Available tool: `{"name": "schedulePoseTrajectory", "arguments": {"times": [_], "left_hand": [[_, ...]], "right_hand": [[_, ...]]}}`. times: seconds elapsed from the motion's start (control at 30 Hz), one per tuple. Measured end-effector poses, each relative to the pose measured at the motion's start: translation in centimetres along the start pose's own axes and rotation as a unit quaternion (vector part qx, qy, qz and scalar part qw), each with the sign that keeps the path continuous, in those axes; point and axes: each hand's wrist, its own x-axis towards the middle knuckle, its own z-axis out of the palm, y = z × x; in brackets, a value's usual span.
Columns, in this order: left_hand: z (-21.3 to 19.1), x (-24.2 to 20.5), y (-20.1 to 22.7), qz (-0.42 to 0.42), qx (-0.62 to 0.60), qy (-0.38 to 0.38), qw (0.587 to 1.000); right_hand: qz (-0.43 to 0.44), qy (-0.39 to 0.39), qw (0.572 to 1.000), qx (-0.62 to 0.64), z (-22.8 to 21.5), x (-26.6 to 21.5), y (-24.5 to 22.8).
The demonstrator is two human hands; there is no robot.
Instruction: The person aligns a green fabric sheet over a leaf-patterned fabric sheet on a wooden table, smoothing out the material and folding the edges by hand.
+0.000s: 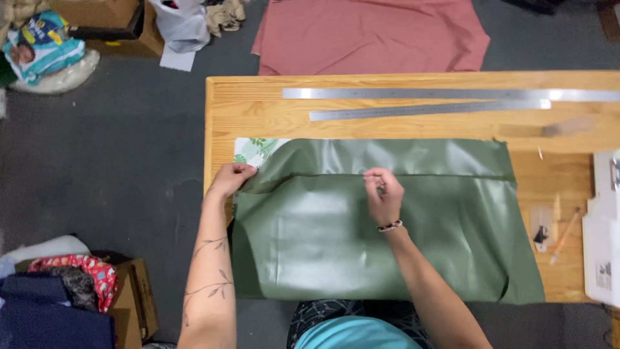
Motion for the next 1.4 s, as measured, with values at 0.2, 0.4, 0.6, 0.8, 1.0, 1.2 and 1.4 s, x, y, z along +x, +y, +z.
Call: {"name": "schedulePoseTrajectory", "arguments": {"times": [0.2, 0.4, 0.6, 0.8, 1.0, 1.2, 1.4], "left_hand": [[-2.0, -3.0, 3.2, -0.111, -0.121, -0.092, 0.982], [-3.1, -4.4, 3.1, -0.100, -0.133, -0.193, 0.967], [0.0, -4.2, -4.9, -0.051, -0.495, -0.124, 0.858], [1.3, -4.5, -4.1, -0.008, -0.496, -0.046, 0.867], [1.8, 1.7, -3.9, -0.057, -0.471, 0.081, 0.877], [0.7, 4.9, -1.5, -0.014, -0.462, 0.136, 0.876], [2.1, 2.6, 0.2, -0.036, -0.559, 0.135, 0.817]], "right_hand": [[0.086, -0.120, 0.986, -0.075, 5.9, 4.5, 2.5], [-0.014, -0.110, 0.959, -0.259, 6.8, 11.6, 7.9], [-0.135, 0.133, 0.893, -0.408, -2.0, 16.4, 15.6], [0.092, 0.005, 0.890, -0.446, -9.7, 17.5, 19.2], [0.105, -0.053, 0.864, -0.490, -10.3, 18.3, 21.4], [0.009, -0.042, 0.812, -0.581, -5.5, 16.6, 15.9], [-0.053, -0.183, 0.945, -0.265, 9.4, 11.4, 1.1]]}}
